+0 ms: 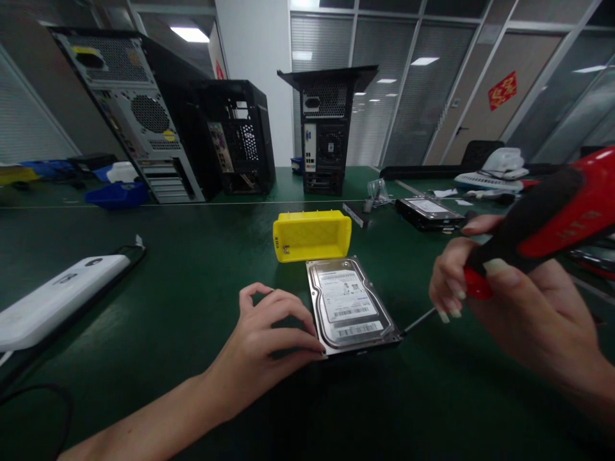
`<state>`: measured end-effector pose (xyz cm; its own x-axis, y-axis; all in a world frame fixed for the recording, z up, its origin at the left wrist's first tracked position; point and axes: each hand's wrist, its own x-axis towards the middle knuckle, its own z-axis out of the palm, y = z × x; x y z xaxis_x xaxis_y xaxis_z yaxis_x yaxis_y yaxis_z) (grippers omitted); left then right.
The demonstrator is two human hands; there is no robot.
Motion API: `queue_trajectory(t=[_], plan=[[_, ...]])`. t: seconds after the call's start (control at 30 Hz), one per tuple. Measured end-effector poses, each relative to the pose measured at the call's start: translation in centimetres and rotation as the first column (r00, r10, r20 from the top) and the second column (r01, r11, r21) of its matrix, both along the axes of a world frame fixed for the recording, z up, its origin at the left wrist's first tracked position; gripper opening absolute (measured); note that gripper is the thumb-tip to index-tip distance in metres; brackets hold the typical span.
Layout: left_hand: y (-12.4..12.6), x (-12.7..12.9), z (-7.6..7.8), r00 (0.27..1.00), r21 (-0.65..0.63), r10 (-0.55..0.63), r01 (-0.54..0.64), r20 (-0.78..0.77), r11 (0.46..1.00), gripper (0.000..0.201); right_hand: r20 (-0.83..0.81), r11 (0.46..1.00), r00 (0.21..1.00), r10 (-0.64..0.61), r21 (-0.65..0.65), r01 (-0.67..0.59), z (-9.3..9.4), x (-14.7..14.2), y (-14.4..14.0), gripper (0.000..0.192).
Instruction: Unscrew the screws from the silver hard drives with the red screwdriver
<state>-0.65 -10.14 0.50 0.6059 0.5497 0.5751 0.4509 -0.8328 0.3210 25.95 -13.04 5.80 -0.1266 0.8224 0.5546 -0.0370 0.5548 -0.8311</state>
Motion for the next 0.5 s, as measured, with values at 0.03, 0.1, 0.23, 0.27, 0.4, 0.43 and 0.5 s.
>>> queue_trajectory(t=[0.03, 0.1, 0.23, 0.27, 0.4, 0.43, 0.5], plan=[[-0.1, 0.0, -0.1, 1.0, 0.012, -0.004, 0.004, -0.006, 1.0, 0.01, -0.001, 1.0, 1.0, 0.0, 0.0, 0.0, 0.0, 0.0, 0.0, 0.024], [-0.1, 0.0, -0.2, 1.0, 0.032, -0.005, 0.005, -0.018, 0.999, 0.01, 0.002, 1.0, 1.0, 0.005, 0.005, -0.005, -0.1, 0.1, -0.1, 0.024], [0.0, -0.2, -0.1, 0.998, 0.042, 0.023, -0.02, -0.057, 0.999, 0.01, 0.016, 1.0, 1.0, 0.016, 0.005, -0.016, 0.0, 0.1, -0.1, 0.024], [0.1, -0.4, 0.0, 0.997, 0.043, 0.027, -0.024, -0.07, 0.999, 0.01, 0.016, 1.0, 1.0, 0.011, 0.003, -0.012, 0.1, 0.1, -0.1, 0.024], [1.0, -1.4, 0.6, 0.986, 0.024, -0.014, 0.019, -0.168, 1.0, 0.016, 0.011, 1.0, 1.0, 0.004, 0.004, -0.004, 0.1, 0.0, -0.1, 0.023], [1.2, -1.6, 0.6, 0.978, 0.014, -0.047, 0.051, -0.203, 0.999, 0.014, 0.006, 1.0, 1.0, 0.007, 0.007, -0.007, 0.1, 0.0, -0.1, 0.023], [1.6, -1.9, 0.7, 0.96, -0.001, -0.114, 0.118, -0.254, 0.993, 0.013, 0.0, 1.0, 1.0, 0.006, 0.005, -0.006, 0.1, 0.0, -0.1, 0.022]])
